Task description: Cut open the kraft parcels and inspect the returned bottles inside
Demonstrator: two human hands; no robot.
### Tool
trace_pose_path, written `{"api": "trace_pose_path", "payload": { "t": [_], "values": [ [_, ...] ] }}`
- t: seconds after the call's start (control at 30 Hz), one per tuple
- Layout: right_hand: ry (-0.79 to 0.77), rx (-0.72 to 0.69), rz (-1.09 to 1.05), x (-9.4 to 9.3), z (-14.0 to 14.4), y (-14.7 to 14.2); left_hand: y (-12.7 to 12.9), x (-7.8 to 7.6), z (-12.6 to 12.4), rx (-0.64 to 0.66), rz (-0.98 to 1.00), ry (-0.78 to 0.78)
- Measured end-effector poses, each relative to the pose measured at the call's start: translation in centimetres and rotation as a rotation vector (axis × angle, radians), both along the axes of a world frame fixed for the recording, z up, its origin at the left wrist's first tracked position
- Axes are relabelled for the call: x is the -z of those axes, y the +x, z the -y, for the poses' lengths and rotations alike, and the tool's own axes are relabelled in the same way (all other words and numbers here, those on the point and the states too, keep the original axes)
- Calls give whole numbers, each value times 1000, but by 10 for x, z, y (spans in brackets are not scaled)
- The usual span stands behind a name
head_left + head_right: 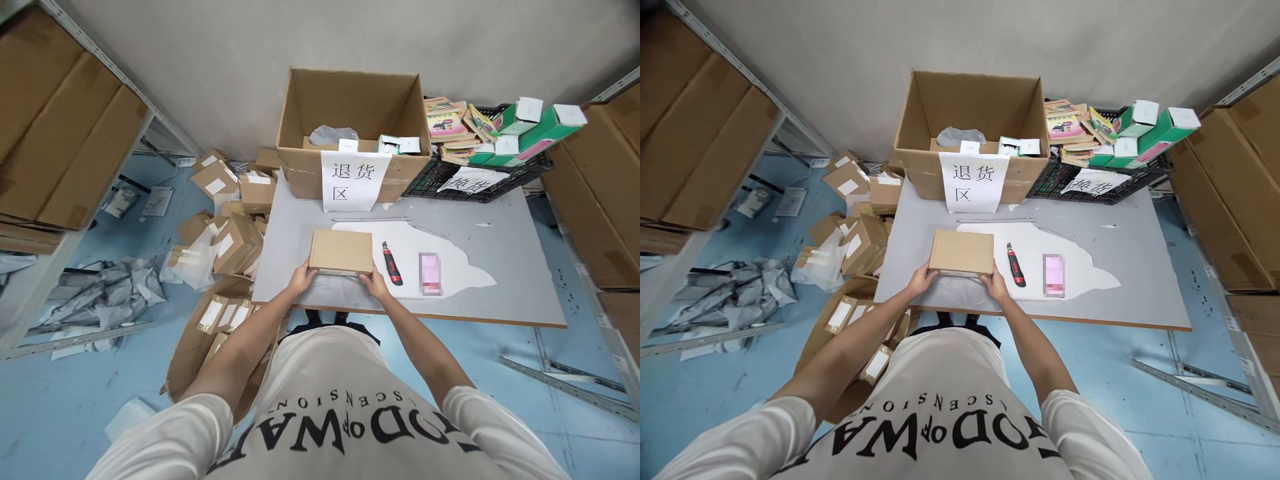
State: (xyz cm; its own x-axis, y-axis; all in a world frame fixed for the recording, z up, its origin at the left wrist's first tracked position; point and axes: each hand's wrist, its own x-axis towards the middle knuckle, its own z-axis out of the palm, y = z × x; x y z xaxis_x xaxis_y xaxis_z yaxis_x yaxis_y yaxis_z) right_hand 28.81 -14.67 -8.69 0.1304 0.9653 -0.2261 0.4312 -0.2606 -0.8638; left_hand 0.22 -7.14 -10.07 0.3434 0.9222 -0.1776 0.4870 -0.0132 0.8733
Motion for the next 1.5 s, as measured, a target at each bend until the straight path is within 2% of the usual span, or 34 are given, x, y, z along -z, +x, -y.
{"api": "trace_pose_path", "payload": {
  "t": [0.23,0.5,0.67,0.77,1.0,1.1,1.3,1.5],
  "values": [
    [-48,-107,103,-39,-10,15,-5,-30,-15,81,-3,-6],
    [-117,-217,155,-80,-37,34,-2,-64,-27,25,123,-61],
    [-214,-221,249,-96,-43,35,-3,-77,-32,24,-15,-36],
    [-261,-220,293,-98,-45,35,-1,-79,-34,14,-103,-35],
    [-353,-193,204,-87,-52,36,4,-75,-36,-2,-215,-74],
    [-383,-139,136,-81,-56,37,7,-71,-40,-37,-229,-74],
    [-342,-19,70,-72,-62,36,10,-66,-47,-80,-227,-82],
    [-294,-4,51,-60,-56,38,5,-58,-35,-106,-147,-93]
  ]
}}
